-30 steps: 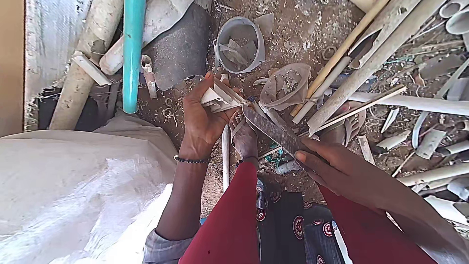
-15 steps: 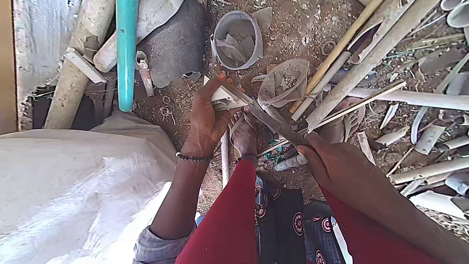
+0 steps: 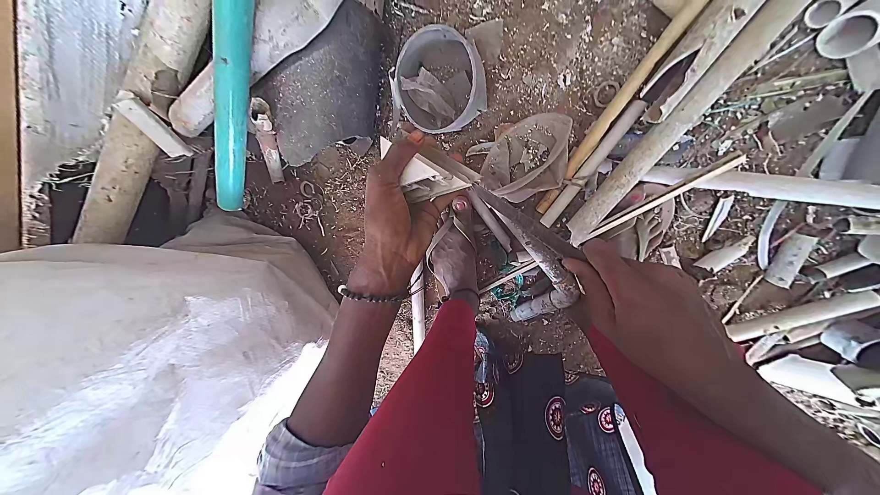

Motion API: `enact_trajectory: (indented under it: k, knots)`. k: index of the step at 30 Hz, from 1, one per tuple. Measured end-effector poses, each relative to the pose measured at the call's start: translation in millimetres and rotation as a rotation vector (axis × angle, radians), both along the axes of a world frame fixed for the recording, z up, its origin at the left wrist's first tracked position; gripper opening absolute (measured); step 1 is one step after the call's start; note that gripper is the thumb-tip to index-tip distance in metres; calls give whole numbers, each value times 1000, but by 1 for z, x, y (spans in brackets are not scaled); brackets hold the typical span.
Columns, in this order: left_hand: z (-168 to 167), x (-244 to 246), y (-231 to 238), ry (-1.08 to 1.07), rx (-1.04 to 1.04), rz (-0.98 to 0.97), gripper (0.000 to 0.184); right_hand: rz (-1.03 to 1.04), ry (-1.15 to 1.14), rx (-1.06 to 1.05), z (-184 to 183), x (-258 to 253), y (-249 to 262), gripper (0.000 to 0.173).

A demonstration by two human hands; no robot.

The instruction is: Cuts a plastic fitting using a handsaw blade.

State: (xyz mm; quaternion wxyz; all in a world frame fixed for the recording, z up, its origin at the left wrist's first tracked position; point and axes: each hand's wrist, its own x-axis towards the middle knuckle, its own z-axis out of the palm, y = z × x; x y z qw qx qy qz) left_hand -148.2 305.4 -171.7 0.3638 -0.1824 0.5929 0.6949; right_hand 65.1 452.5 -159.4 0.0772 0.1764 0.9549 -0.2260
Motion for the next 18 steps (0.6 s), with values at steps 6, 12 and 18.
enact_trajectory:
  k: [6,12,18]
  knots:
    - [4,0,6,48,-55,8,36,52,63,260,4,3,1,22]
    - [6,-7,0,-56,72,-13,30,28,149,294,1,-2,4,16]
    - [-2,2,-4,-48,227,-89,34,-67,229,-60,-3,-13,-1,30]
